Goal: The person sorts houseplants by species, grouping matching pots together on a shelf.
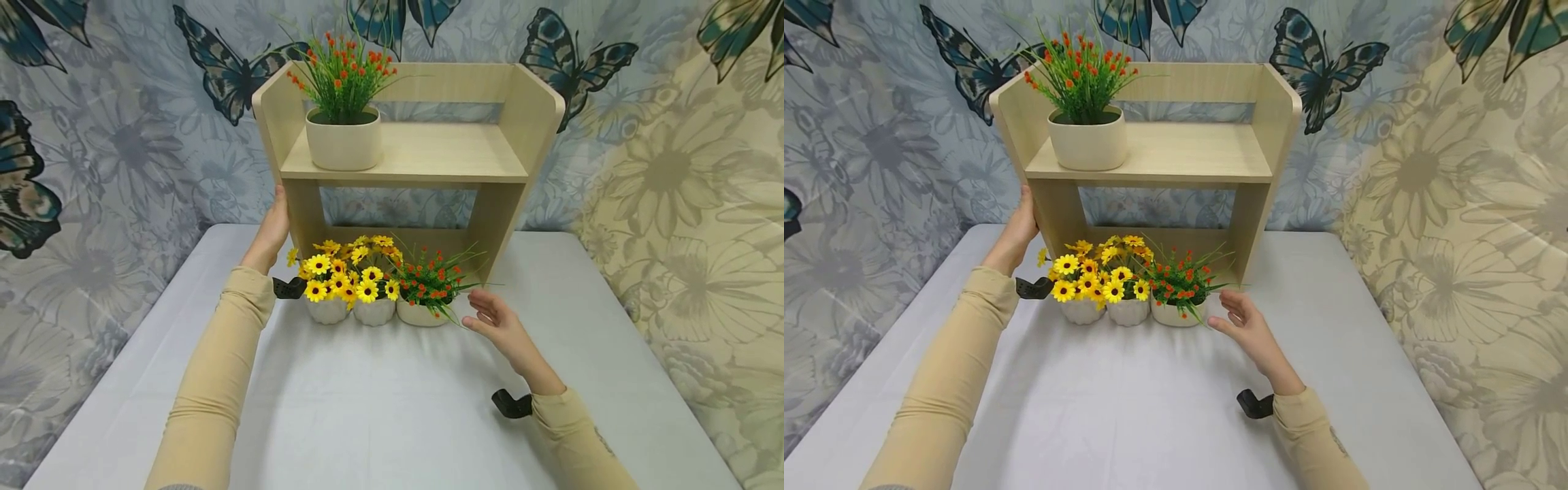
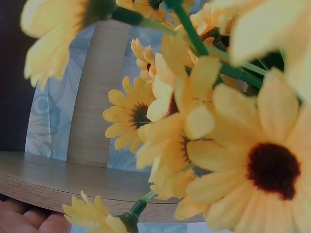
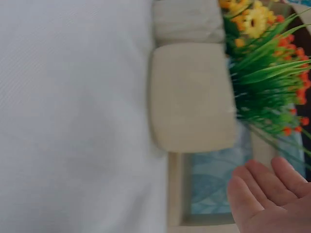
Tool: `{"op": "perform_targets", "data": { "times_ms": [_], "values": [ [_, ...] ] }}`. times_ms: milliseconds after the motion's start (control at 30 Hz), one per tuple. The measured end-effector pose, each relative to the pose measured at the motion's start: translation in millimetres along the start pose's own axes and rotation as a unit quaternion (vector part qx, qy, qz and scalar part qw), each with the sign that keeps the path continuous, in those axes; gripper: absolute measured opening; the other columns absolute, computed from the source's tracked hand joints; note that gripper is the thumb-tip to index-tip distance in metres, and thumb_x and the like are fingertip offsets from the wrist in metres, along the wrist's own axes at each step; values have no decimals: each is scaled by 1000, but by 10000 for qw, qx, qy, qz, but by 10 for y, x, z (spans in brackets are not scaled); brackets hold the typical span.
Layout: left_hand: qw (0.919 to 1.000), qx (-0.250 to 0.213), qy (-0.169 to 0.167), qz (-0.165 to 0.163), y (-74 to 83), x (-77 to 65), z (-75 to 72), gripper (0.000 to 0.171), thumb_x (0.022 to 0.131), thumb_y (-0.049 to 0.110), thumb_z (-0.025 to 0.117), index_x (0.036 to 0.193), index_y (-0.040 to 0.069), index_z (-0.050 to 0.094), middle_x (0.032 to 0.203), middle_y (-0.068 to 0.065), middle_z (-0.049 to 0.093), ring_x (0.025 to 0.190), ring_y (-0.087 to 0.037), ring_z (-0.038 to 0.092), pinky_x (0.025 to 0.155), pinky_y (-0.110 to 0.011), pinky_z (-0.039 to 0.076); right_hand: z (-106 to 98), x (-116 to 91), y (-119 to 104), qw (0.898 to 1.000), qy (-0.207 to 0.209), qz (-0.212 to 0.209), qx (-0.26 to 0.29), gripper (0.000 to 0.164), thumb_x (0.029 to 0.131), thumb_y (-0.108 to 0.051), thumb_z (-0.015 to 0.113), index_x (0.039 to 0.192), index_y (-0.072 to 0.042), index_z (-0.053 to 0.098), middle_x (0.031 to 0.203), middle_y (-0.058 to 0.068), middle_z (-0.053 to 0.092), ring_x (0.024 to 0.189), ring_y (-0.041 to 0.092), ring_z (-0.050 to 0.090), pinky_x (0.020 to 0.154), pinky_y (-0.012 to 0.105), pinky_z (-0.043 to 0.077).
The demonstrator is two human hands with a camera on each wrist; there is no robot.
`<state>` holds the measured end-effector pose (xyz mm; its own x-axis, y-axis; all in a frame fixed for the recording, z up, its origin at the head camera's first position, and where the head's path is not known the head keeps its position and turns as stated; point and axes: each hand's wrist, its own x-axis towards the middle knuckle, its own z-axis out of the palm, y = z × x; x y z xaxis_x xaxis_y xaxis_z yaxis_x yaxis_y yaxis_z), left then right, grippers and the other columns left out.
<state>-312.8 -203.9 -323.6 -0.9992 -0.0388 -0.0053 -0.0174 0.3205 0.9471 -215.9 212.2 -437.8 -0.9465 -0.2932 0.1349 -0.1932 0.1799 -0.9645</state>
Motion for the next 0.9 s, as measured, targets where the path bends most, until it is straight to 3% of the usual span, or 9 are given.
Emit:
{"op": "perform_targets", "data": {
  "times_ms": [300, 467, 633, 900],
  "values": [
    [10000, 2, 77, -31, -1, -37, -9, 90, 83, 73, 6, 149, 12, -5, 153, -10, -7, 137, -29, -7, 108, -48, -2, 91, 173, 130, 9986, -361, 375, -9, 76, 86, -14, 69, 142, 6, 21, 144, 26, 25, 133, 37, 22, 107, 46, 19],
    [9999, -40, 144, 51, 12, -21, 18, 89, 84, 72, 7, 150, 13, 0, 154, -10, -3, 138, -29, -3, 108, -48, -1, 143, 241, 189, 9976, -345, 591, 35, 82, 83, -13, 72, 142, 7, 18, 146, 26, 21, 135, 36, 18, 108, 44, 18],
    [10000, -15, 84, 29, 15, -30, 35, 89, 84, 72, 7, 149, 13, -4, 154, -9, -6, 138, -27, -6, 109, -46, -2, 186, 291, 275, 9965, -292, 780, 42, 86, 82, -13, 73, 142, 8, 14, 147, 27, 16, 136, 36, 14, 109, 44, 16],
    [9999, 36, 106, 33, 22, -45, 24, 88, 85, 72, 6, 148, 13, -6, 153, -7, -10, 137, -24, -10, 109, -43, -5, 295, 436, 344, 9968, -197, 723, 270, 90, 77, -11, 77, 144, 1, 18, 149, 20, 18, 137, 32, 13, 108, 41, 18]
  ]
}}
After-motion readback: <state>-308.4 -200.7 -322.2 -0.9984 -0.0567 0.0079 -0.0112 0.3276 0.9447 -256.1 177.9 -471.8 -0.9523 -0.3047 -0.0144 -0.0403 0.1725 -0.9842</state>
